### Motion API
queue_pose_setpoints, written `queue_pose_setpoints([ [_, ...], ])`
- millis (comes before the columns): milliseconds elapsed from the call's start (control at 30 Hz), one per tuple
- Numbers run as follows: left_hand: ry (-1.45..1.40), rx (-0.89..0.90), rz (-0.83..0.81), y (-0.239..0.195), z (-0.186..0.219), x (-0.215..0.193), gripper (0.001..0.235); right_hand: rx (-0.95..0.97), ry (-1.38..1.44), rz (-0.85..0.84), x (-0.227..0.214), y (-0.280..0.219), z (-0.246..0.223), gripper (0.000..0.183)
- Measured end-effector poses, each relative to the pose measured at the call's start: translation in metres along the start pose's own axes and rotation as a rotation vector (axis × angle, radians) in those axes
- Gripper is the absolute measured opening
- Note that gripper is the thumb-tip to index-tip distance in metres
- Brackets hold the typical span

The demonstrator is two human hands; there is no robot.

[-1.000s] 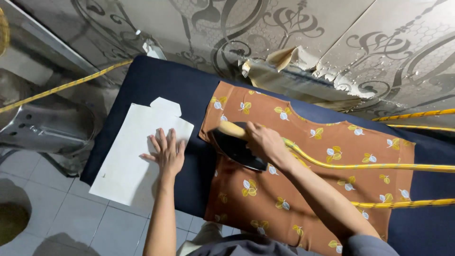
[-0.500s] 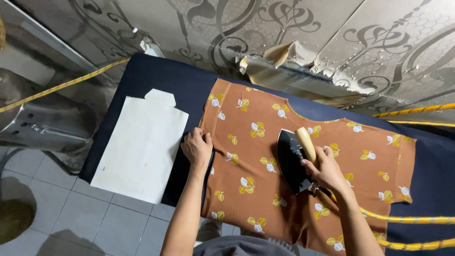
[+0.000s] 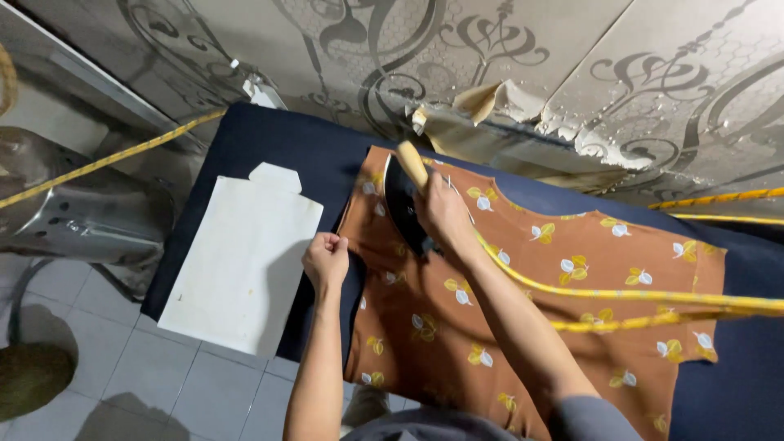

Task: The person irons a brown patterned dress on a dark blue ironing board using a steam iron. They smooth the fabric, flip the dress to iron different sections, and finally fold the dress neatly on the board.

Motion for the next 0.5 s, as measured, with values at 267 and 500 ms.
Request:
queue_pose_setpoints([
  [267,0.139,0.124,0.107,-0.007,0.035,-0.048,0.013,0.017,-0.041,-0.237,0.082,-0.001,-0.063,0.036],
  [500,0.089,0.321,0.352,-0.02,0.046,-0.117,0.004,-0.139,-0.203,-0.796,0.066,-0.045,-0.084,0.04],
])
Point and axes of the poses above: each hand's wrist, its own y-axis towards the middle knuckle, its own x-axis out of the palm, z = x × y, the point moved 5 cm from there along y, towards the middle knuckle, and after that the axes turned 14 degrees about x, right-handed, at the moved point
